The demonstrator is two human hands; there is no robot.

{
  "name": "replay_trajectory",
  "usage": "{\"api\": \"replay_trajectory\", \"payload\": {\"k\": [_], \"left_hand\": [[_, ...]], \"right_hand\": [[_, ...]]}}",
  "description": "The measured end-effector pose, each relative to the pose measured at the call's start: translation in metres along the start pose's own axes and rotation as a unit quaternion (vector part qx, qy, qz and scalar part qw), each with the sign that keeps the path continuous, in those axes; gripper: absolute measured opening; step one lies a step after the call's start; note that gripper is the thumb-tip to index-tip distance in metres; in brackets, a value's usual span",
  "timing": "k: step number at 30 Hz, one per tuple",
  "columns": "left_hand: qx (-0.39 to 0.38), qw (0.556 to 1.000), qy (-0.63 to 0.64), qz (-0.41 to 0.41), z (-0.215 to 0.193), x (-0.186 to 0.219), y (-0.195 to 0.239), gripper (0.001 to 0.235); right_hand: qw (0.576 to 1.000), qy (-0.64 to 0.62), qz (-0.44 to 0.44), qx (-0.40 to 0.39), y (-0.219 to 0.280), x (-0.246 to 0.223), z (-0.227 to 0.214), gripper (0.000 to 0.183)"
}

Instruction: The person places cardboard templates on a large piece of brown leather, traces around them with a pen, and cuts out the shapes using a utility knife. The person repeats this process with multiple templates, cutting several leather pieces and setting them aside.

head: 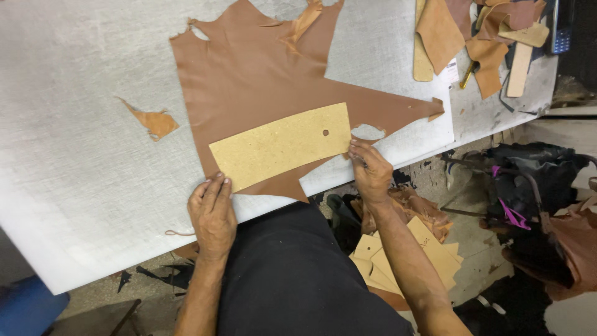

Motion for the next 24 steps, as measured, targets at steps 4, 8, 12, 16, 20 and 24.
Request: {"api": "replay_trajectory", "payload": {"k": [4, 8, 12, 16, 20, 24], "left_hand": [[0.018, 0.999, 0.026, 0.039, -0.016, 0.016, -0.005, 0.035], [-0.133, 0.985, 0.08, 0.079, 0.022, 0.063, -0.02, 0.052], [-0.177, 0.984, 0.016, 0.0, 0.05, 0.071, -0.043, 0.079], [-0.225, 0.974, -0.023, -0.026, 0.064, 0.063, -0.037, 0.078], [-0.205, 0.978, -0.03, -0.018, 0.072, 0.063, -0.034, 0.075], [-0.205, 0.978, -0.039, -0.027, 0.077, 0.059, -0.027, 0.07]], "right_hand": [[0.998, -0.051, -0.021, 0.02, -0.015, -0.023, -0.016, 0.034], [0.997, 0.041, -0.046, -0.046, -0.029, -0.06, 0.004, 0.041], [0.96, 0.065, -0.209, -0.174, -0.049, -0.127, 0.083, 0.03], [0.914, 0.078, -0.32, -0.239, -0.057, -0.181, 0.139, 0.034], [0.876, 0.069, -0.389, -0.275, -0.062, -0.205, 0.155, 0.044], [0.854, 0.108, -0.423, -0.285, -0.056, -0.198, 0.169, 0.044]]}}
Point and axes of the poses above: each hand's wrist, its own y-axis away from the middle knuckle, its own z-axis out of the palm, x = y × z, the point moved 8 cm from there along -y, towards the middle knuckle, and after that the axes turned 6 degrees about z, right-handed, at the moved point
